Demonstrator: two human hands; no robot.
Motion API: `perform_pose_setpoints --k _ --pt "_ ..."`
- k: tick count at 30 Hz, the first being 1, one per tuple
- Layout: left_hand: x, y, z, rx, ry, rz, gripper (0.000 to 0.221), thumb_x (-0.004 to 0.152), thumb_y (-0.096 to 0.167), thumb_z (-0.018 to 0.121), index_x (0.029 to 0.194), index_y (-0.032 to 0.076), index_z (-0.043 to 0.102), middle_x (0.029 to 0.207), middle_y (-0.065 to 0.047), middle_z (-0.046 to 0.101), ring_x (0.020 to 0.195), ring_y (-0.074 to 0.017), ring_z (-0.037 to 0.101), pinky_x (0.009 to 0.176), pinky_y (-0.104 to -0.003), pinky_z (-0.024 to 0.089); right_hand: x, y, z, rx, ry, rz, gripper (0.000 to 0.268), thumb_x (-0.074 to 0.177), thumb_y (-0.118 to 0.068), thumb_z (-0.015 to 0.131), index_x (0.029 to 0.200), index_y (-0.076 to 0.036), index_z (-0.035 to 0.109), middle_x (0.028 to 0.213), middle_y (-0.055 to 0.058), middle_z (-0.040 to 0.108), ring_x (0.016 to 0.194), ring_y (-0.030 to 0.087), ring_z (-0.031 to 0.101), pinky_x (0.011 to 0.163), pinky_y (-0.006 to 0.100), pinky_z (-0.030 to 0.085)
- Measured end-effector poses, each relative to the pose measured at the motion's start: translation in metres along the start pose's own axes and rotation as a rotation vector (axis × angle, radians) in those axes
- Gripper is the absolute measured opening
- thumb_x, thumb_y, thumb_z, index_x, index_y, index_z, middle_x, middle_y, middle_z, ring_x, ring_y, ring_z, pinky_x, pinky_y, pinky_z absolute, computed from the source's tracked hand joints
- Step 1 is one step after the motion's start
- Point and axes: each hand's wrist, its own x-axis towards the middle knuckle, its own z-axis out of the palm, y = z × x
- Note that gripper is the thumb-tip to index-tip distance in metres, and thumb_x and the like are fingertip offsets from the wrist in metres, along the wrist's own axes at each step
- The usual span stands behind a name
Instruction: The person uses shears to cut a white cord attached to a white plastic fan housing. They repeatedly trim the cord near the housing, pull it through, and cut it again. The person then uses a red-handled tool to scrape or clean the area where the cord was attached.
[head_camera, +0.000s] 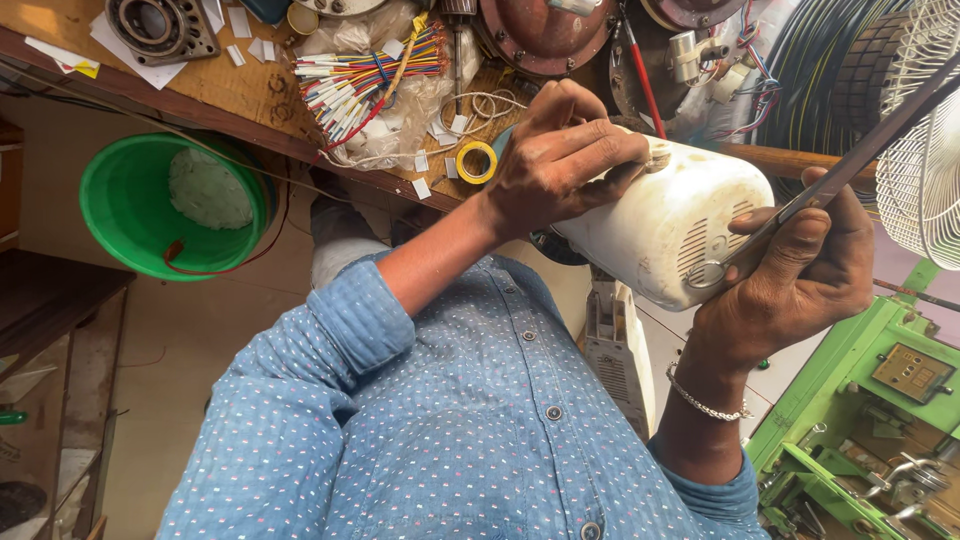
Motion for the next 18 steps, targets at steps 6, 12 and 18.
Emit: perform_pose_setpoints --k 6,12,18 --pt "0.009 -0.011 -0.004 -0.055 -0.112 0.074 0.020 0.094 0.017 0.082 0.109 0.008 0.070 0.086 0.000 0.068 0.081 -0.0200 0.061 0.075 -0.034 0.053 0.002 -0.002 0.002 -0.029 -0.004 -0.023 0.047 0.120 -0.035 0.063 0.133 0.010 0.058 0.085 0.015 0.069 0.055 0.008 0.052 0.046 0.018 0.032" --pt "0.007 -0.012 -0.003 -0.011 -0.190 0.023 0.022 0.094 0.020 0.077 0.110 0.009 0.066 0.076 -0.004 0.063 0.071 -0.0190 0.066 0.062 -0.036 0.055 0.003 -0.002 0.002 -0.023 -0.010 -0.029 0.046 0.119 -0.035 0.062 0.132 0.009 0.058 0.086 0.015 0.069 0.055 0.009 0.052 0.047 0.017 0.032" --pt "0.014 0.004 -0.011 0.093 -0.316 -0.113 0.022 0.089 0.018 0.072 0.108 0.007 0.066 0.066 -0.004 0.061 0.063 -0.0221 0.067 0.055 -0.039 0.052 0.002 0.001 0.001 -0.019 -0.032 -0.027 0.046 0.121 -0.034 0.062 0.135 0.011 0.057 0.088 0.016 0.069 0.059 0.011 0.056 0.047 0.018 0.035"
